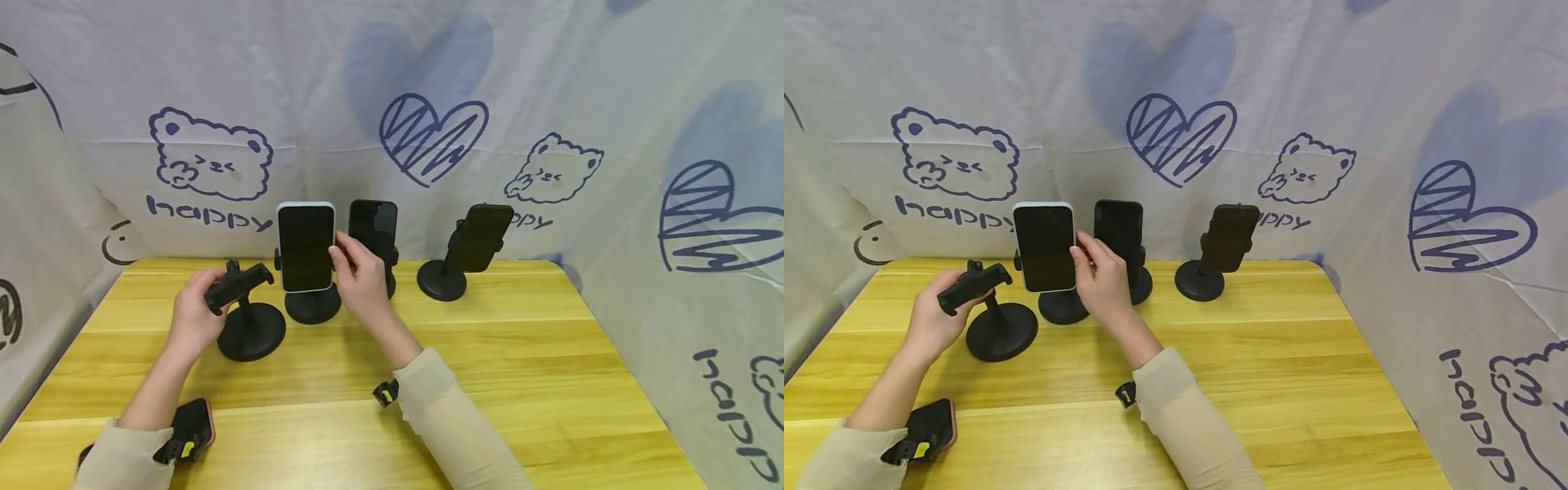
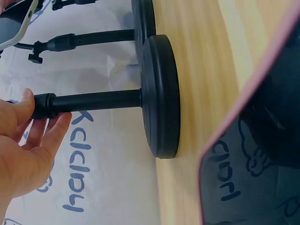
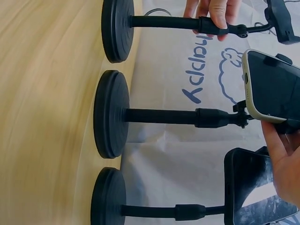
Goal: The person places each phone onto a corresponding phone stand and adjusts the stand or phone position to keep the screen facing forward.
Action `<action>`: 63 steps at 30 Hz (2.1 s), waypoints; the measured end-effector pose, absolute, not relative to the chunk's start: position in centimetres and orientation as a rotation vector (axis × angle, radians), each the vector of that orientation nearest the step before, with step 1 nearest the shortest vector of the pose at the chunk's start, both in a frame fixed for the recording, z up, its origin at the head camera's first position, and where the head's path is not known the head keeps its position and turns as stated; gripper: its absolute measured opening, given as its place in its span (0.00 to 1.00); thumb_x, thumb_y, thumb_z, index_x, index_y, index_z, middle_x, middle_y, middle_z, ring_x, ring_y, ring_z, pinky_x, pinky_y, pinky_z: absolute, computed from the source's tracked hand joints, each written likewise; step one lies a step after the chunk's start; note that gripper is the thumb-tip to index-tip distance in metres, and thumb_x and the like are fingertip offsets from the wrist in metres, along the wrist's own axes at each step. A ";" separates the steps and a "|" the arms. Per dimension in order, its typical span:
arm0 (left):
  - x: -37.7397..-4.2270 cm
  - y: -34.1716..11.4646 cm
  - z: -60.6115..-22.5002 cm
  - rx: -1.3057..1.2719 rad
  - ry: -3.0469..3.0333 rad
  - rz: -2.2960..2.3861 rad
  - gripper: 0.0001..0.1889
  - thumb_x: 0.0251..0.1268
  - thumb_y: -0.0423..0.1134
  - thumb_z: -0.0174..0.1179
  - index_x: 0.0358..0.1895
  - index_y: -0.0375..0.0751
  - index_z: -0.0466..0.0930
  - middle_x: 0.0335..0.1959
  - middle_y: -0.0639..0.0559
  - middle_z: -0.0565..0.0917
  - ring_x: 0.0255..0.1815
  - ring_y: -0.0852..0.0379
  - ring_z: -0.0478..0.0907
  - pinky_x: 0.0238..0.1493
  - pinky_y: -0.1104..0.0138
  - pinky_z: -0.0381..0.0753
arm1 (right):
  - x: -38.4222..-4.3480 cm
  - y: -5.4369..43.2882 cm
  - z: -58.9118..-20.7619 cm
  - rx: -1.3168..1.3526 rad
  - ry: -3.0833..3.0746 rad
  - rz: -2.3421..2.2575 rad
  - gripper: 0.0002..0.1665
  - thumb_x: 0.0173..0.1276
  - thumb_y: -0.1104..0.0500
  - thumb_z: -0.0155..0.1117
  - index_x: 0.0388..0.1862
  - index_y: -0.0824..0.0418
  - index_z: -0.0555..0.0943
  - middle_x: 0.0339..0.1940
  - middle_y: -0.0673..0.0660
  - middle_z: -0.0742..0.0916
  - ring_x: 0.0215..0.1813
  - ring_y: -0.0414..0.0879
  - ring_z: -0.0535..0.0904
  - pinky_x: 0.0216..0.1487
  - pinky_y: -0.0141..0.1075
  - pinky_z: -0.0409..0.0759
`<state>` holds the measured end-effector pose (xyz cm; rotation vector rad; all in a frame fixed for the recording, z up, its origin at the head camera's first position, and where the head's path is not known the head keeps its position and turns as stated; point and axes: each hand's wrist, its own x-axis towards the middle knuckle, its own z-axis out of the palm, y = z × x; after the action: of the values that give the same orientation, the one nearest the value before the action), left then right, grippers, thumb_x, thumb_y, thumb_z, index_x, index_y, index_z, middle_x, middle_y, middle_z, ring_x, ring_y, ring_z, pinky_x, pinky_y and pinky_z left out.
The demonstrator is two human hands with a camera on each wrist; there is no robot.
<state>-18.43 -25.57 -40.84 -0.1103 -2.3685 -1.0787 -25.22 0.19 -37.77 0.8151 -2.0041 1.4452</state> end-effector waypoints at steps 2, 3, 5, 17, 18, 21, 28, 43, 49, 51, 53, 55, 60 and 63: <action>-18.1 -25.6 -40.9 -0.111 -2.370 -1.081 0.15 0.63 0.18 0.65 0.53 0.22 0.79 0.46 0.29 0.80 0.45 0.33 0.77 0.48 0.61 0.73 | -25.1 0.2 -37.7 0.812 -2.000 1.452 0.18 0.78 0.66 0.62 0.61 0.74 0.82 0.53 0.68 0.89 0.41 0.55 0.87 0.44 0.38 0.88; -18.0 -25.6 -40.8 -0.109 -2.371 -1.082 0.15 0.63 0.18 0.65 0.53 0.23 0.79 0.45 0.30 0.80 0.45 0.34 0.77 0.47 0.64 0.71 | -25.1 0.1 -37.7 0.811 -1.998 1.454 0.18 0.78 0.66 0.62 0.61 0.73 0.82 0.52 0.67 0.89 0.41 0.55 0.86 0.44 0.37 0.88; -17.8 -25.6 -40.8 -0.102 -2.377 -1.085 0.15 0.65 0.19 0.65 0.53 0.23 0.80 0.45 0.31 0.80 0.44 0.36 0.77 0.47 0.66 0.70 | -25.0 0.1 -37.7 0.807 -1.991 1.460 0.18 0.78 0.66 0.62 0.61 0.73 0.82 0.51 0.67 0.89 0.39 0.54 0.85 0.42 0.36 0.87; -17.3 -25.9 -40.6 -0.035 -2.465 -1.175 0.20 0.66 0.23 0.66 0.60 0.24 0.76 0.49 0.26 0.80 0.49 0.29 0.77 0.53 0.38 0.76 | -23.9 -0.1 -37.2 0.769 -1.952 1.589 0.21 0.78 0.65 0.61 0.67 0.70 0.80 0.56 0.65 0.86 0.55 0.55 0.85 0.54 0.39 0.87; -17.2 -25.9 -40.6 -0.034 -2.470 -1.185 0.21 0.66 0.23 0.67 0.61 0.24 0.76 0.50 0.25 0.80 0.50 0.29 0.77 0.53 0.37 0.76 | -23.7 -0.2 -37.2 0.780 -1.930 1.575 0.21 0.78 0.65 0.61 0.67 0.70 0.79 0.57 0.65 0.86 0.57 0.55 0.84 0.56 0.41 0.86; -17.2 -26.0 -40.5 -0.041 -2.475 -1.196 0.25 0.65 0.24 0.68 0.64 0.23 0.74 0.51 0.24 0.80 0.52 0.28 0.77 0.56 0.36 0.76 | -23.3 -0.3 -37.2 0.801 -1.864 1.484 0.23 0.77 0.66 0.61 0.68 0.69 0.78 0.62 0.65 0.83 0.64 0.55 0.80 0.64 0.44 0.82; -16.1 -26.6 -39.3 0.044 -2.461 -1.286 0.33 0.67 0.26 0.67 0.75 0.36 0.71 0.64 0.34 0.79 0.61 0.44 0.78 0.53 0.79 0.77 | -21.8 -1.1 -36.9 0.820 -1.754 1.274 0.24 0.70 0.69 0.64 0.65 0.67 0.81 0.65 0.64 0.80 0.69 0.57 0.74 0.70 0.46 0.74; -12.1 -27.3 -34.6 -0.328 -2.084 -1.337 0.19 0.60 0.14 0.63 0.56 0.22 0.80 0.50 0.57 0.85 0.47 0.63 0.83 0.48 0.81 0.80 | -20.1 -4.2 -37.1 1.177 -1.840 1.242 0.18 0.72 0.72 0.64 0.60 0.69 0.83 0.58 0.62 0.84 0.59 0.49 0.83 0.60 0.27 0.80; -11.8 -26.6 -34.1 -0.456 -2.236 -1.228 0.29 0.50 0.13 0.72 0.59 0.32 0.82 0.52 0.53 0.82 0.48 0.65 0.81 0.47 0.82 0.78 | -20.2 -4.8 -37.4 1.237 -1.885 1.277 0.20 0.75 0.71 0.62 0.64 0.69 0.81 0.62 0.63 0.83 0.60 0.47 0.83 0.59 0.24 0.79; -11.8 -26.4 -34.1 -0.471 -2.274 -1.190 0.32 0.46 0.14 0.74 0.59 0.35 0.83 0.53 0.54 0.81 0.49 0.65 0.80 0.47 0.83 0.78 | -20.3 -4.8 -37.5 1.236 -1.904 1.278 0.19 0.75 0.70 0.62 0.63 0.69 0.82 0.62 0.62 0.84 0.60 0.46 0.83 0.57 0.23 0.79; -11.8 -26.3 -34.1 -0.498 -2.295 -1.166 0.36 0.42 0.12 0.76 0.61 0.35 0.83 0.54 0.54 0.80 0.50 0.65 0.79 0.47 0.84 0.79 | -20.3 -4.9 -37.5 1.232 -1.920 1.274 0.18 0.76 0.70 0.62 0.63 0.69 0.83 0.61 0.62 0.85 0.61 0.46 0.84 0.56 0.22 0.79; -11.8 -26.1 -34.1 -0.522 -2.305 -1.153 0.39 0.38 0.11 0.77 0.62 0.36 0.83 0.55 0.54 0.79 0.50 0.66 0.78 0.47 0.83 0.80 | -20.4 -4.9 -37.5 1.228 -1.935 1.269 0.17 0.76 0.69 0.62 0.62 0.68 0.83 0.60 0.62 0.86 0.61 0.46 0.84 0.57 0.22 0.79; -11.8 -25.9 -34.2 -0.535 -2.304 -1.128 0.37 0.37 0.10 0.76 0.59 0.35 0.86 0.53 0.53 0.79 0.53 0.67 0.76 0.48 0.83 0.80 | -20.4 -4.9 -37.4 1.228 -1.949 1.266 0.17 0.76 0.70 0.63 0.61 0.70 0.83 0.59 0.63 0.87 0.61 0.47 0.85 0.62 0.24 0.78; -11.8 -25.8 -34.3 -0.526 -2.300 -1.107 0.34 0.39 0.10 0.75 0.56 0.35 0.87 0.51 0.53 0.79 0.53 0.68 0.76 0.48 0.84 0.79 | -20.4 -4.8 -37.4 1.226 -1.946 1.261 0.17 0.75 0.70 0.64 0.61 0.70 0.84 0.58 0.64 0.87 0.61 0.47 0.85 0.61 0.24 0.78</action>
<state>-11.80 -25.81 -34.31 -0.5261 -2.3000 -1.1070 -20.37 -4.84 -37.35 1.2264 -1.9458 1.2613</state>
